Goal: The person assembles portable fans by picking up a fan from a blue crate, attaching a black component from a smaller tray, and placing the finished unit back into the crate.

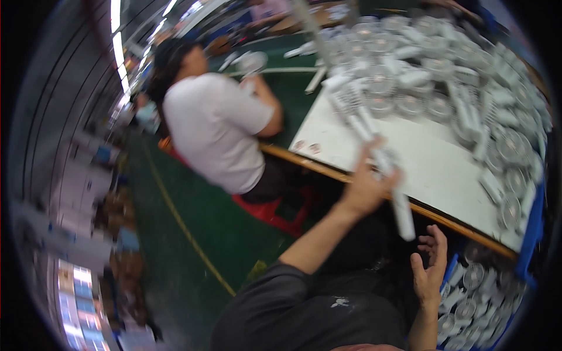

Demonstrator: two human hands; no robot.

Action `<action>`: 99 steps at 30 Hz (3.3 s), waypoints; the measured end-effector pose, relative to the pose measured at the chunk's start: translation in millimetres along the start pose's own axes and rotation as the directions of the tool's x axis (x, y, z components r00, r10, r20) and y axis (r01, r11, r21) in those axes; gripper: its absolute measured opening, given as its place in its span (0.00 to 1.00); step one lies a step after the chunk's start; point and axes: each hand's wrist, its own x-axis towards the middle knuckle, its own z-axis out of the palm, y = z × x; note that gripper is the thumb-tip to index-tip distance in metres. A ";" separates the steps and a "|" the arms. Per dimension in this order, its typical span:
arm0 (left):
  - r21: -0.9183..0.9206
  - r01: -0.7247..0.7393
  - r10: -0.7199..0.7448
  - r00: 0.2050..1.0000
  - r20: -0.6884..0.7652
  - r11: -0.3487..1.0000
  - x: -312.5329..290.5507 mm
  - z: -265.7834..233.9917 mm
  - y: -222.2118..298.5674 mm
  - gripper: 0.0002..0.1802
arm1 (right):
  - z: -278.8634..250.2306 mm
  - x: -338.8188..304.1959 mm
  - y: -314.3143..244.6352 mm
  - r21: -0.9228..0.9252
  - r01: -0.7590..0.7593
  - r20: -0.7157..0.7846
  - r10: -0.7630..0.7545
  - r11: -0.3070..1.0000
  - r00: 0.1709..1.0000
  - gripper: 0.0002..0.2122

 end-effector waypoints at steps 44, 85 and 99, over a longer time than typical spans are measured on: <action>-0.307 0.640 -0.237 0.620 0.747 0.704 -80.0 53.8 -13.9 0.12 | -396.7 104.8 15.4 -0.868 -0.493 -0.464 0.264 0.054 0.846 0.09; -0.325 0.527 -0.222 0.729 0.648 0.785 -75.9 68.7 -8.5 0.19 | -241.9 69.7 -40.9 0.036 -0.105 -0.334 0.111 0.994 0.936 0.09; -0.304 0.404 -0.237 0.854 0.463 0.863 -90.1 70.8 -3.7 0.16 | -5.7 -3.1 2.0 0.343 -0.021 -0.191 0.092 0.939 0.977 0.11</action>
